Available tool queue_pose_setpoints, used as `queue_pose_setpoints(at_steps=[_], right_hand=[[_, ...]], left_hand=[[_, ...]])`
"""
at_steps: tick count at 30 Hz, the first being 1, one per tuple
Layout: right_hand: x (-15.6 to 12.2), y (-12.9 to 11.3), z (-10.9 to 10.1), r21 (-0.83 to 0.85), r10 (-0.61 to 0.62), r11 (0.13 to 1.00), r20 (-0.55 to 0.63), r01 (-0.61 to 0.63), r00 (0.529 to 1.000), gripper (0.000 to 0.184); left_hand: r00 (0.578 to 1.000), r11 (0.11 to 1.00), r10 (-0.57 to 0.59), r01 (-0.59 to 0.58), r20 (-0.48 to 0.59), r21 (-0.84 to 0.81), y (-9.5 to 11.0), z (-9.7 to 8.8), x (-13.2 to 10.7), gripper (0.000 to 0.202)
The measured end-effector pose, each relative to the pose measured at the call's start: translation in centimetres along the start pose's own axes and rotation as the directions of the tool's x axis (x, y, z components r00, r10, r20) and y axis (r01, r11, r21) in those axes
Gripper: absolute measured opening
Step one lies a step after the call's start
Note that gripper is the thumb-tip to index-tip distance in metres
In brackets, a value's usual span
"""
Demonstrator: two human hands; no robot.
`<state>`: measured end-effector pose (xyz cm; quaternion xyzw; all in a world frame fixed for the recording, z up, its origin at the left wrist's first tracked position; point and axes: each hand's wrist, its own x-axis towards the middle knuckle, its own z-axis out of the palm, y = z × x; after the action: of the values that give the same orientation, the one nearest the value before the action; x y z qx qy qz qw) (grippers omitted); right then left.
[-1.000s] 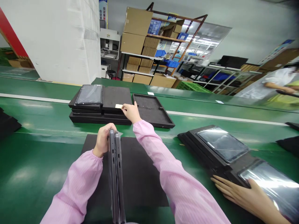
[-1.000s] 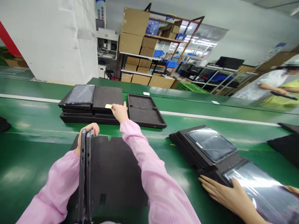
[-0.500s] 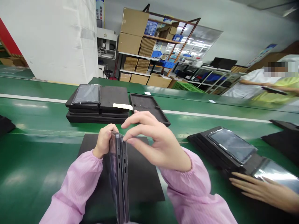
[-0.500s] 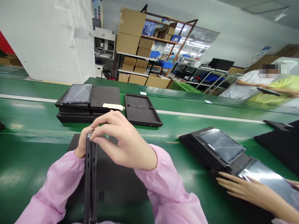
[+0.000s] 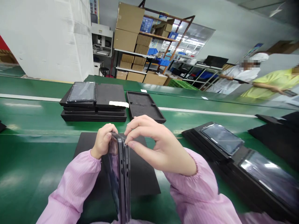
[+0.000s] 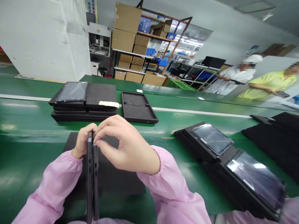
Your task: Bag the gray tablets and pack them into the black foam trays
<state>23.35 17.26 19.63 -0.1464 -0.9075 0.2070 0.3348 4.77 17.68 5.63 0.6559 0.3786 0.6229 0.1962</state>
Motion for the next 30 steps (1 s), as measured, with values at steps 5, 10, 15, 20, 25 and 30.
queue_pose_setpoints(at_steps=[5, 10, 15, 20, 25, 30], right_hand=[[-0.2, -0.1, 0.0, -0.01, -0.009, 1.0, -0.016, 0.008, 1.0, 0.017], [-0.4, -0.3, 0.2, -0.07, -0.017, 0.997, -0.031, 0.014, 0.999, 0.017], [-0.5, -0.3, 0.0, -0.048, 0.011, 0.999, -0.084, -0.015, 0.996, 0.017], [-0.5, -0.5, -0.4, 0.096, 0.044, 0.994, 0.085, -0.052, 0.995, 0.016], [-0.8, -0.8, -0.7, 0.205, 0.061, 0.973, 0.194, -0.101, 0.979, 0.015], [-1.2, -1.0, -0.7, 0.196, 0.061, 0.975, 0.229, -0.108, 0.971, 0.016]], left_hand=[[1.0, 1.0, 0.005, -0.005, 0.009, 0.003, 0.1, 0.1, 0.1, 0.062], [1.0, 1.0, -0.016, 0.016, 0.005, 0.005, 0.2, 0.0, 0.0, 0.063], [1.0, 0.999, 0.03, -0.031, 0.008, 0.024, 0.6, 0.0, -0.4, 0.062], [0.99, 0.99, 0.137, -0.139, 0.043, 0.039, 1.5, -0.1, -0.9, 0.06], [0.982, 0.983, 0.18, -0.182, 0.064, 0.036, 2.1, 0.0, -1.2, 0.058], [0.976, 0.978, 0.195, -0.201, 0.097, 0.059, 2.2, 0.2, -1.3, 0.056]])
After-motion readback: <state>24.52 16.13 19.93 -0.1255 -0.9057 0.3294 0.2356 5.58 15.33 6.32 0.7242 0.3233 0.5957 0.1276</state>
